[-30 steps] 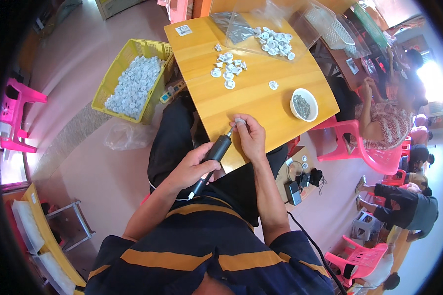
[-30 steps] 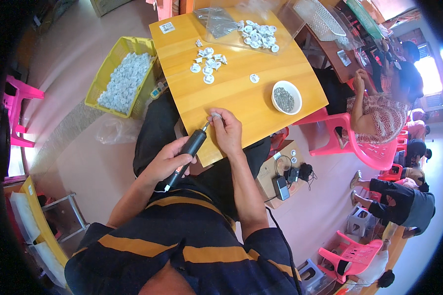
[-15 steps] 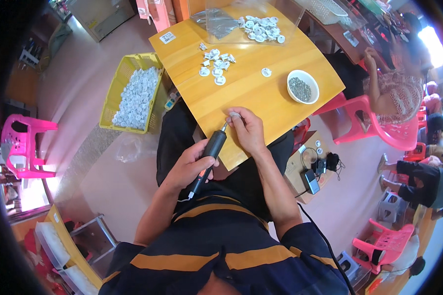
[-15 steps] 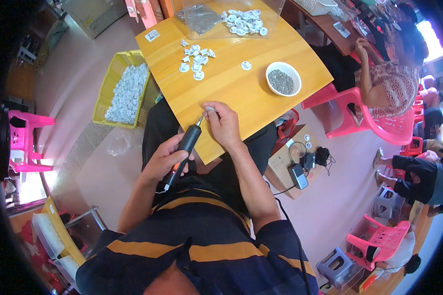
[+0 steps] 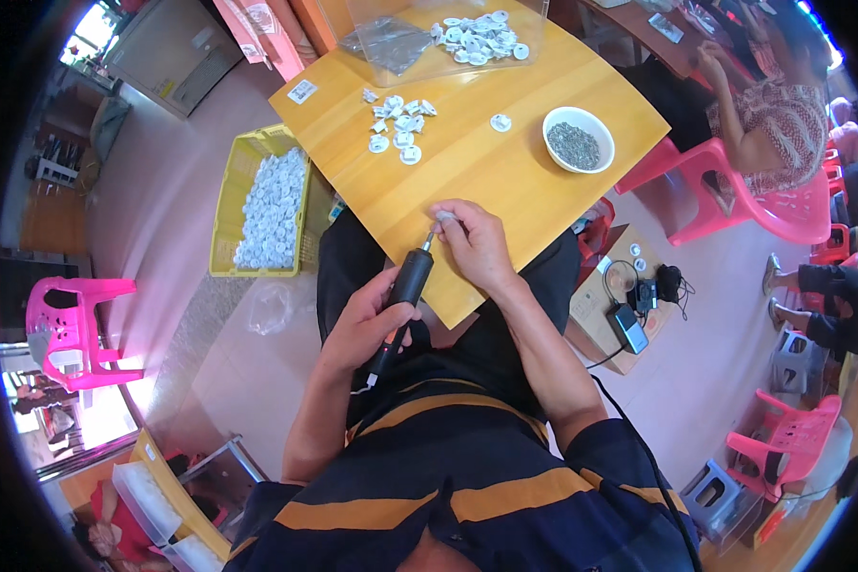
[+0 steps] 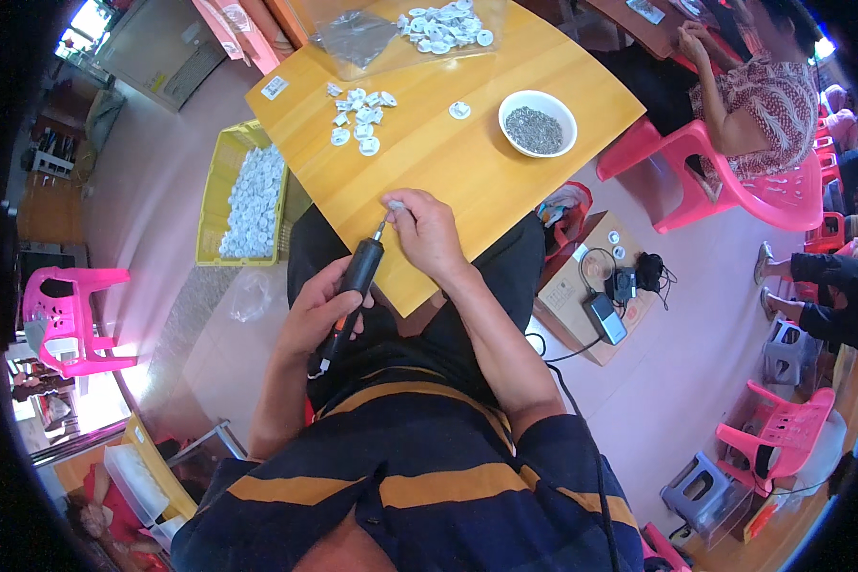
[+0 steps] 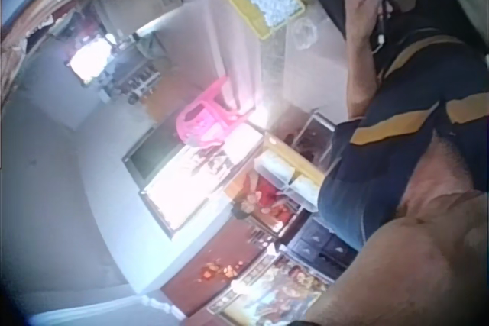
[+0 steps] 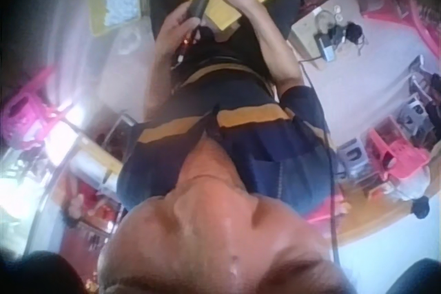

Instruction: Assembling small white plastic components using an electric screwdriver.

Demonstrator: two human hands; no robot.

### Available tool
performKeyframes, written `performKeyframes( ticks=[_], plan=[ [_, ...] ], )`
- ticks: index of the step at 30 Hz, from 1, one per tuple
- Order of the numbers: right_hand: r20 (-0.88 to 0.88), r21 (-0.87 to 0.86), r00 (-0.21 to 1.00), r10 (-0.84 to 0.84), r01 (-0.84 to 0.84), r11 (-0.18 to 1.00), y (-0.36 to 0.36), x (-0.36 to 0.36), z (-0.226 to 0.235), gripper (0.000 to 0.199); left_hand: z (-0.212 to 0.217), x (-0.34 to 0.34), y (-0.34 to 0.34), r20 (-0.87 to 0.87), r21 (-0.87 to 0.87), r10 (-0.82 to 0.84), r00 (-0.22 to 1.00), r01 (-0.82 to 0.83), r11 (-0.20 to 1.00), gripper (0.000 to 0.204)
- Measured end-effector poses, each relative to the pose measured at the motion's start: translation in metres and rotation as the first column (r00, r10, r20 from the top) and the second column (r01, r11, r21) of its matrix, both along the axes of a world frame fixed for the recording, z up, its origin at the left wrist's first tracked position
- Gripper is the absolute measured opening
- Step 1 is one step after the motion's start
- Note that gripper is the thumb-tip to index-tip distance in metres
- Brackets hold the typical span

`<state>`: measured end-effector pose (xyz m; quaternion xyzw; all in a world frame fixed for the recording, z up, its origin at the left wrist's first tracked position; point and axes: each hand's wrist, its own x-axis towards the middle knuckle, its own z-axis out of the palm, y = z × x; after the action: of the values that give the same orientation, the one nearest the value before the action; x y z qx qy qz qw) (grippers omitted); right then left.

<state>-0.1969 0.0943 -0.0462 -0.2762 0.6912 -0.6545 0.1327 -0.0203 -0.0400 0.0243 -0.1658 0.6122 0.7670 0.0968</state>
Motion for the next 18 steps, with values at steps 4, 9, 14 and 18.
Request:
performKeyframes(
  ticks=[4,9,14,18],
  plan=[
    [-0.040,0.019,0.999,-0.014,0.015,1.000,-0.0018,0.0005,0.0034,0.016,0.0019,-0.0014,-0.0024,0.016,-0.024,-0.016,1.000,0.016,1.000,0.060],
    [-0.077,0.025,0.996,-0.033,0.035,0.999,-0.0020,0.0004,0.0054,0.015,0.0035,-0.0028,-0.0016,0.028,-0.051,-0.003,1.000,0.004,0.999,0.061],
    [-0.063,0.019,0.997,-0.049,0.050,0.999,-0.0034,-0.0010,0.0037,0.014,0.0078,-0.0077,-0.0030,0.047,-0.066,-0.026,0.999,0.029,0.997,0.062],
    [-0.050,0.003,0.997,-0.058,0.058,0.998,-0.0047,-0.0022,-0.0003,0.014,0.0094,-0.0101,-0.0021,0.036,-0.091,-0.020,0.999,0.023,0.996,0.062]
  ],
)
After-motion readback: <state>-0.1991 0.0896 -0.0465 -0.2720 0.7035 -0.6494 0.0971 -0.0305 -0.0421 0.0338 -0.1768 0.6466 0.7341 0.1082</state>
